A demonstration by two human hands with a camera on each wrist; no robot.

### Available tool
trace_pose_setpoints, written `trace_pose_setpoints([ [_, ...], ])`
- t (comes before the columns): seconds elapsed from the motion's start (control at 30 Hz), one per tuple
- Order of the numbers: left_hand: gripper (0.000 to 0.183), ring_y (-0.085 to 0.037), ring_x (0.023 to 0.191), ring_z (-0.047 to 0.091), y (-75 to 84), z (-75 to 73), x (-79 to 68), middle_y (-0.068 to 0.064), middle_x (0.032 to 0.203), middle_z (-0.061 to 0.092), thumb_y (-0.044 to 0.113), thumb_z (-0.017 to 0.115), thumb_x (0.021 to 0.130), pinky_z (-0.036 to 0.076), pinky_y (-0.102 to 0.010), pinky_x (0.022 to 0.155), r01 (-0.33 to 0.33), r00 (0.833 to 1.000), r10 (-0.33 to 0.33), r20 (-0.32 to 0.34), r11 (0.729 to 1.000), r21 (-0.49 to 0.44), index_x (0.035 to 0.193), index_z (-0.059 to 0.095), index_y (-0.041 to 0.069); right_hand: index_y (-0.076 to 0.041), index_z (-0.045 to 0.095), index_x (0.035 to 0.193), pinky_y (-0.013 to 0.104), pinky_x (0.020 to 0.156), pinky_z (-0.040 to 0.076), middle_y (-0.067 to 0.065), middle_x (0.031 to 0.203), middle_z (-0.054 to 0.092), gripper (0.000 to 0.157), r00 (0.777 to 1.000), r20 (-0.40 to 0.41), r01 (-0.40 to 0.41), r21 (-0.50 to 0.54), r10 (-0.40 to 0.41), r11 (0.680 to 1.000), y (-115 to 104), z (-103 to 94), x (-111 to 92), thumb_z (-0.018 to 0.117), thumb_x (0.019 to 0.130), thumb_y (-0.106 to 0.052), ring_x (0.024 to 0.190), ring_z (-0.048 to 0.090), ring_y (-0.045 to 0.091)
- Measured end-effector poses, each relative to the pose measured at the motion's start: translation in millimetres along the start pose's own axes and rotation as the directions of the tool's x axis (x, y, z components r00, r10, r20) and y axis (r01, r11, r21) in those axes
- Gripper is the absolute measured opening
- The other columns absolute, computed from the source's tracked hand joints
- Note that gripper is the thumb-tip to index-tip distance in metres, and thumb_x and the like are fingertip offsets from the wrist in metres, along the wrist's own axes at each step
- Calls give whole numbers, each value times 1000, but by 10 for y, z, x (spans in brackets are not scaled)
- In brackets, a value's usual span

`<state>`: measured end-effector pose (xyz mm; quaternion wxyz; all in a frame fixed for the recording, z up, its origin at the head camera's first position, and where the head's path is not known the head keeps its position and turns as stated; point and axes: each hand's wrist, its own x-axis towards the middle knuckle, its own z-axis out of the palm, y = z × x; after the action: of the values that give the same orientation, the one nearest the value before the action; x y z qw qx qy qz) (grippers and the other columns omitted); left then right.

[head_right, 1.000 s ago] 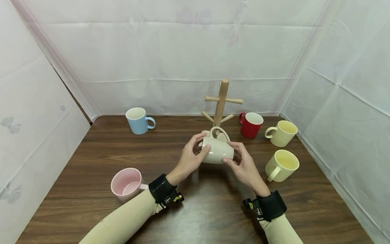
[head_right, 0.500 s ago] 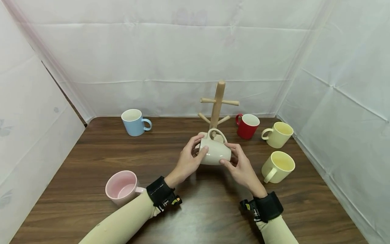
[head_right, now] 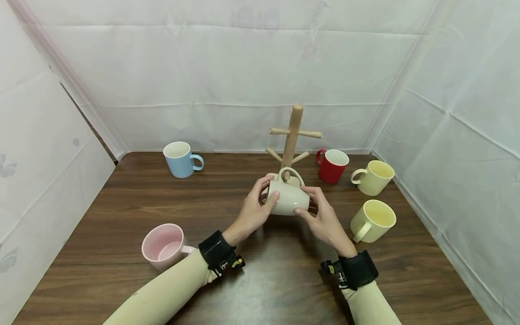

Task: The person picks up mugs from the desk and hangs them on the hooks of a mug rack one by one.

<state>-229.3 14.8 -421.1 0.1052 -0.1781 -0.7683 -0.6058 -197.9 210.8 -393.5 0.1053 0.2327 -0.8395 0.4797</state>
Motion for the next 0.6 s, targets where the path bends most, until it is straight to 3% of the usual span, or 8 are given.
trace_pose_setpoints([
  [0.33, 48, -23, 110, 51, -43, 25, 42, 0, 137, 45, 36, 56, 91, 46, -42, 89, 27, 1000, -27, -2, 1000, 1, 135, 42, 23, -2, 39, 131, 39, 78, 51, 19, 123, 53, 56, 1000, 14, 2, 28, -2, 1000, 193, -9, 47, 66, 82, -3, 102, 55, 24],
  [0.6, 50, -30, 118, 46, -84, 33, 58, -3, 139, 42, 36, 55, 92, 42, -48, 94, 29, 1000, -29, 10, 999, -15, 136, 39, 20, 4, 38, 128, 53, 82, 48, 24, 126, 48, 53, 1000, 30, 5, 10, -6, 1000, 117, -18, 89, 65, 82, -1, 108, 51, 31],
])
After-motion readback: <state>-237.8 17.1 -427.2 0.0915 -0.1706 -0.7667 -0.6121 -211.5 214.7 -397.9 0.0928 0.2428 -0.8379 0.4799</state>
